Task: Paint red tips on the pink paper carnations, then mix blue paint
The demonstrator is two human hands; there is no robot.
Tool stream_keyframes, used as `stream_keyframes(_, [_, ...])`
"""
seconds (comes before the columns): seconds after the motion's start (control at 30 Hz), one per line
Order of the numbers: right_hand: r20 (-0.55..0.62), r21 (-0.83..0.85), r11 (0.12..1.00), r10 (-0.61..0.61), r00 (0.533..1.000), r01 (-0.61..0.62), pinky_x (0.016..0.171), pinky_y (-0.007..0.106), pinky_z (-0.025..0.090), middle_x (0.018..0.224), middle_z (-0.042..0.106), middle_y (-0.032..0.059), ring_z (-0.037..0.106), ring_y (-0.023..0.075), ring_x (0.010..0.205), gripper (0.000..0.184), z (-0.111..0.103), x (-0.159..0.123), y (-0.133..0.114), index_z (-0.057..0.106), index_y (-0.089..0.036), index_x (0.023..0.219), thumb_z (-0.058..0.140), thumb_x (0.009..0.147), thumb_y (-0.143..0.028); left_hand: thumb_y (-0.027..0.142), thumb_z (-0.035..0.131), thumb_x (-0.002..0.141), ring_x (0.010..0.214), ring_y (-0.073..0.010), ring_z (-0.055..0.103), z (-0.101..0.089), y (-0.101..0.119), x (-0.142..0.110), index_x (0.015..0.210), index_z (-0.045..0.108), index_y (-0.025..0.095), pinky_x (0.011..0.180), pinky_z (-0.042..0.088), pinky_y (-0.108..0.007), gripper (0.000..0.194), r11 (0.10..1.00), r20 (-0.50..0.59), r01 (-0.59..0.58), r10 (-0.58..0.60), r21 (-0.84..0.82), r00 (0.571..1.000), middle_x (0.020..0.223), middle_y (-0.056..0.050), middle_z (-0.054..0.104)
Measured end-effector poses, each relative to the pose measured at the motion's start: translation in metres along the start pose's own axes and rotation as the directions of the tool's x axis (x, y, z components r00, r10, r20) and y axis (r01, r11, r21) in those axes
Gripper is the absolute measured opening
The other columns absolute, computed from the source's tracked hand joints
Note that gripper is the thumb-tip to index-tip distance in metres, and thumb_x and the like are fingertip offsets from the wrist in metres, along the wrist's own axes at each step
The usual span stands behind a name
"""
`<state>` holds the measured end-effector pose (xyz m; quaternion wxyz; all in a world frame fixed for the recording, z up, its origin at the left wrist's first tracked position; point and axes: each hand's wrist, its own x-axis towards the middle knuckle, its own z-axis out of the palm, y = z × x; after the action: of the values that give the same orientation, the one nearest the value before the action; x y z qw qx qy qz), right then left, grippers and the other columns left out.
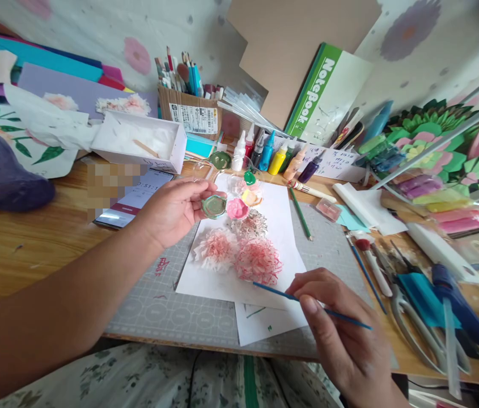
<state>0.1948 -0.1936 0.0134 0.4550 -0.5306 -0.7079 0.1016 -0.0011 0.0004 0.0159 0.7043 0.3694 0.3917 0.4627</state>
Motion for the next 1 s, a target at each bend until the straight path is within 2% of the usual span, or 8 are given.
stream_keyframes(0.2, [-0.073, 0.001, 1.0, 0.021, 0.997, -0.021, 0.065, 0.029, 0.053, 0.082, 0.07, 0.0057, 0.069, 0.017, 0.079, 0.016, -0.001, -0.003, 0.003, 0.062, -0.02, 0.091, 0.051, 0.093, -0.008, 0.014, 0.069, 0.076, 0.064, -0.0142, 0.067, -0.001, 0.0, 0.001, 0.07, 0.073, 0.011, 0.06, 0.054, -0.023, 0.008, 1.0, 0.003, -0.002, 0.002, 0.002, 1.0, 0.069, -0.008, 0.075])
stream_keyframes(0.4, [-0.063, -0.028, 1.0, 0.013, 0.998, -0.015, 0.065, 0.024, 0.053, 0.079, 0.068, 0.0029, 0.068, 0.0131, 0.076, 0.015, 0.003, 0.0, 0.005, 0.062, -0.019, 0.091, 0.053, 0.091, -0.007, 0.014, 0.07, 0.075, 0.063, -0.0138, 0.067, -0.001, 0.0, 0.001, 0.069, 0.074, 0.012, 0.057, 0.053, -0.021, 0.007, 1.0, 0.003, 0.002, -0.002, -0.001, 1.0, 0.068, -0.007, 0.075])
stream_keyframes(0.63, [-0.017, -0.096, 0.994, -0.056, 0.998, 0.054, 0.062, 0.024, 0.054, 0.078, 0.068, 0.0037, 0.068, 0.014, 0.073, 0.015, 0.005, 0.008, 0.003, 0.063, -0.019, 0.09, 0.054, 0.089, -0.006, 0.013, 0.069, 0.076, 0.064, -0.0148, 0.068, -0.001, -0.001, 0.002, 0.071, 0.073, 0.011, 0.06, 0.055, -0.024, 0.007, 1.0, -0.004, 0.016, -0.016, -0.011, 1.0, 0.069, -0.008, 0.075])
stream_keyframes(0.8, [0.028, -0.121, 0.992, -0.033, 0.999, 0.036, 0.063, 0.025, 0.055, 0.081, 0.07, 0.0048, 0.068, 0.0147, 0.075, 0.015, 0.001, 0.007, 0.003, 0.062, -0.019, 0.09, 0.054, 0.09, -0.007, 0.012, 0.068, 0.076, 0.066, -0.0159, 0.069, -0.001, -0.001, 0.001, 0.071, 0.073, 0.011, 0.062, 0.054, -0.025, 0.007, 1.0, -0.006, 0.02, -0.02, -0.023, 1.0, 0.068, -0.008, 0.075])
stream_keyframes(1.0, [0.015, -0.108, 0.993, -0.048, 0.999, 0.049, 0.06, 0.026, 0.055, 0.078, 0.069, 0.0053, 0.068, 0.0163, 0.073, 0.016, -0.001, 0.01, 0.0, 0.064, -0.019, 0.09, 0.053, 0.089, -0.007, 0.011, 0.066, 0.078, 0.065, -0.0163, 0.069, -0.001, -0.001, 0.0, 0.071, 0.072, 0.011, 0.06, 0.053, -0.025, 0.009, 0.999, 0.014, 0.018, -0.017, -0.033, 1.0, 0.067, -0.008, 0.075])
